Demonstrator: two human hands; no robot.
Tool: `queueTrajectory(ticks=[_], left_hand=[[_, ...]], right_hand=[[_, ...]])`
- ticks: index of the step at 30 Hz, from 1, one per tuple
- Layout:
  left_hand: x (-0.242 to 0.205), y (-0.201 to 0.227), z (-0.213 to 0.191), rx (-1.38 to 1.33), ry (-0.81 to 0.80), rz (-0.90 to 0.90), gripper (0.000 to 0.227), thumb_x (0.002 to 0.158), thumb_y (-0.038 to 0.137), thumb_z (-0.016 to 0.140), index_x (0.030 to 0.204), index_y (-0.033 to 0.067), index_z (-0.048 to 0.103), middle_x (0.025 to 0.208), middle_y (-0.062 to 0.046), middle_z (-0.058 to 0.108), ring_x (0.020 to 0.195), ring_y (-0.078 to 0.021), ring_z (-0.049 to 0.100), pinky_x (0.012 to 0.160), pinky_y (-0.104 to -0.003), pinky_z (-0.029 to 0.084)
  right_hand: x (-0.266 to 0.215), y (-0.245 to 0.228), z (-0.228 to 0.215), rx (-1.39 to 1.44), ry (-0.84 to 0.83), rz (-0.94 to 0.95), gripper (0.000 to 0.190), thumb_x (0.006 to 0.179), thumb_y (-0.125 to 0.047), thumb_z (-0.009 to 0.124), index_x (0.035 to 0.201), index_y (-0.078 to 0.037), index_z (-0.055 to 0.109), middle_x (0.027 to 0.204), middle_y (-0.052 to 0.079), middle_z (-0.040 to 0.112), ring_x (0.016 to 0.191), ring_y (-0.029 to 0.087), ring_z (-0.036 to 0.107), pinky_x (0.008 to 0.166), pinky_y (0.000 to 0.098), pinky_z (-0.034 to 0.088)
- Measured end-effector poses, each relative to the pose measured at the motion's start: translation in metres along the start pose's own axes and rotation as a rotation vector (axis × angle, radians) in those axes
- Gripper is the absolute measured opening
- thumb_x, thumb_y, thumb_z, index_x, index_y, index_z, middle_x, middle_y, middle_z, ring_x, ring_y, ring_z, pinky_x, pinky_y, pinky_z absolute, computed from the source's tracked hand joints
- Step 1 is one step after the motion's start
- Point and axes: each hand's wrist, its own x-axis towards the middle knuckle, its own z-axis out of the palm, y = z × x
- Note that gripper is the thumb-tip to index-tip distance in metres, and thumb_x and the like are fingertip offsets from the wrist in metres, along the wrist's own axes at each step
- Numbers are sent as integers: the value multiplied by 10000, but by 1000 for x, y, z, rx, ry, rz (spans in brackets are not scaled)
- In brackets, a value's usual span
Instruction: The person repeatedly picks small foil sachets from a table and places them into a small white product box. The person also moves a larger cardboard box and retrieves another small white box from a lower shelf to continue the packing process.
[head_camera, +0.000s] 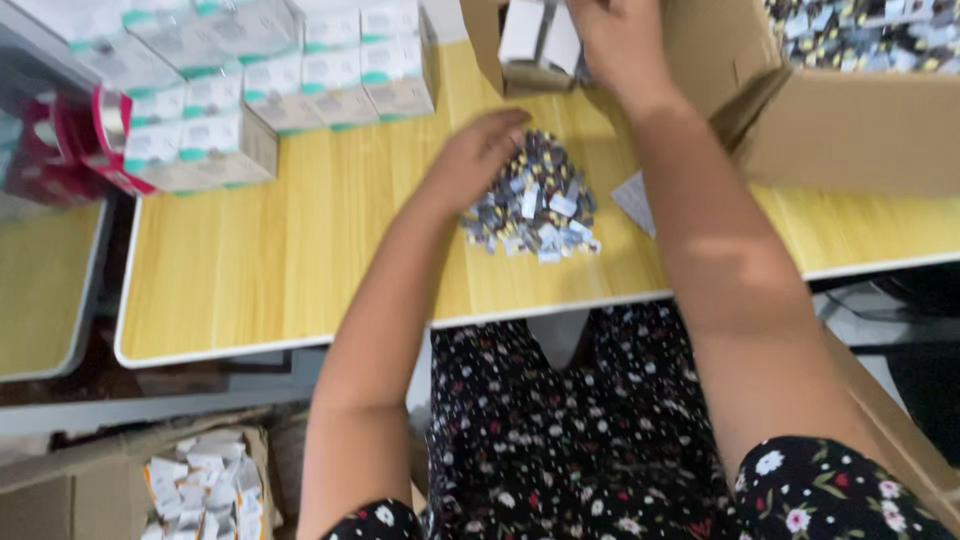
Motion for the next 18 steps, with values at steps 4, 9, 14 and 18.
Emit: queueTrajectory(ticks=[4,9,14,18], left_hand=[[7,-17,17,120,-144,9,554,1042,403,546,1395,-22,580,1298,-230,657,1183,-406,618,1005,-508,394],[2,-8,17,-28,-258,-51,489,1017,439,596,1302,47,662,1284,-179,695,1182,-363,663,1032,-422,505],[-3,4,7,-112,-46,126,267,989,241,716,1193,73,682,1208,-155,709,1131,-349,686,1008,-415,526],[-7,4,-4,264,271,85,278,916,141,782,1179,152,691,1182,-99,643,1125,-322,623,1011,-414,497]], right_hand=[[-9,40,7,325,0,-40,39,1077,9,623,1097,-15,646,1011,15,696,925,115,645,847,308,530],[-19,65,8,236,24,194,63,1076,-27,621,1062,-13,681,989,10,716,870,102,658,793,298,530],[-27,68,16,351,-120,12,53,1150,12,661,1149,-13,615,1038,15,660,941,96,607,848,291,488],[-33,43,29,266,-156,78,219,1053,6,745,1225,-33,616,1171,22,711,1091,107,675,974,307,557]])
